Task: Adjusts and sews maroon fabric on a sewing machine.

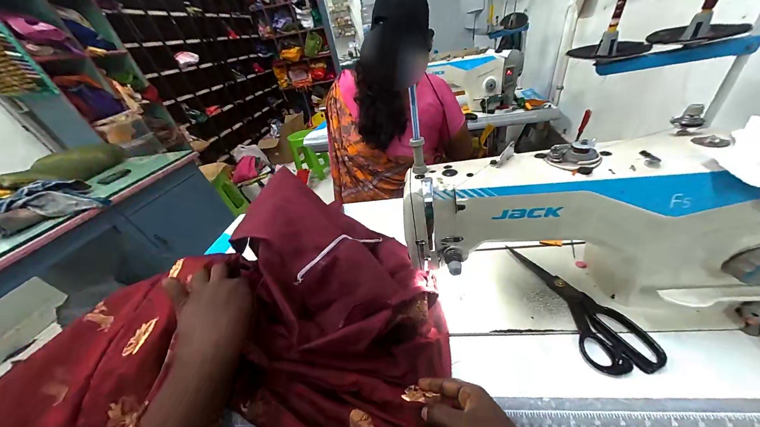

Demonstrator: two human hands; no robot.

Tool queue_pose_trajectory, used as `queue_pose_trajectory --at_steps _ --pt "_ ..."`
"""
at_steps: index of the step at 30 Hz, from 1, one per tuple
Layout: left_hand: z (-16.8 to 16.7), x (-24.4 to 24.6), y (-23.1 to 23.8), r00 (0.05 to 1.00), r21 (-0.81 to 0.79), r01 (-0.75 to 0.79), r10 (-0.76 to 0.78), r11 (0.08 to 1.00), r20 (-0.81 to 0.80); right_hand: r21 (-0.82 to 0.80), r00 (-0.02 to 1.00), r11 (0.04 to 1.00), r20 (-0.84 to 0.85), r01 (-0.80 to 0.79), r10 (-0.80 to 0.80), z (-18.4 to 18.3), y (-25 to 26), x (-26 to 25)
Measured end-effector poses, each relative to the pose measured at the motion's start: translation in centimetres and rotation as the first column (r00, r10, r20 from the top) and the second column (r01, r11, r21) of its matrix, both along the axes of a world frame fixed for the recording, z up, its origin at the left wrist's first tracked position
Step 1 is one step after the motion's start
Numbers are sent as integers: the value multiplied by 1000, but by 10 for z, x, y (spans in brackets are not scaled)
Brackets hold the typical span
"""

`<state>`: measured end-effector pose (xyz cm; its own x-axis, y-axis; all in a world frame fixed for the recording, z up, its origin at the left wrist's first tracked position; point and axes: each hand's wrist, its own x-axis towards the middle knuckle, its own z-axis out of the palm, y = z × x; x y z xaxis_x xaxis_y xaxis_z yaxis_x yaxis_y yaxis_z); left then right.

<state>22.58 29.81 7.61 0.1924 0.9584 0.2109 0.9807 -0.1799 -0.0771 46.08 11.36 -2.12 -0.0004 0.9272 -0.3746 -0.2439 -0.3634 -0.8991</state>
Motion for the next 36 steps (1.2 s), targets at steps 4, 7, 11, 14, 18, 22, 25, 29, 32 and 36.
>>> queue_pose_trajectory --at_steps 4,7,11,14,18,22,25,29,32,36 --pt "-9 56 -66 854 345 432 -501 833 141 11 988 999 147 47 -49 -5 4 1" --pt "-56 82 -80 795 433 470 -582 769 171 20 957 998 286 55 -58 -8 3 3" --pt "-104 89 -73 895 664 312 -444 680 34 18 943 999 330 43 -47 -5 0 2" --pt "-107 79 -66 902 623 298 -427 724 66 13 939 1000 344 24 -27 -4 -2 2" --pt "-90 66 -53 849 517 379 -510 768 136 -22 938 1000 348 13 -4 -2 -1 4" --pt "-73 69 -40 753 427 450 -590 785 291 -49 922 999 387 -15 33 -2 2 5" --pt "-52 87 -41 693 253 455 -518 854 501 -68 907 996 414 -49 73 1 4 7" --pt "-45 125 -49 857 -198 433 -334 879 391 -90 912 992 393 -88 116 4 7 11" --pt "-56 137 -39 946 -370 320 -276 872 168 -97 936 989 326 -109 135 5 6 15" --pt "-60 119 -18 909 10 418 -418 909 5 -111 934 983 311 -148 175 5 6 15"
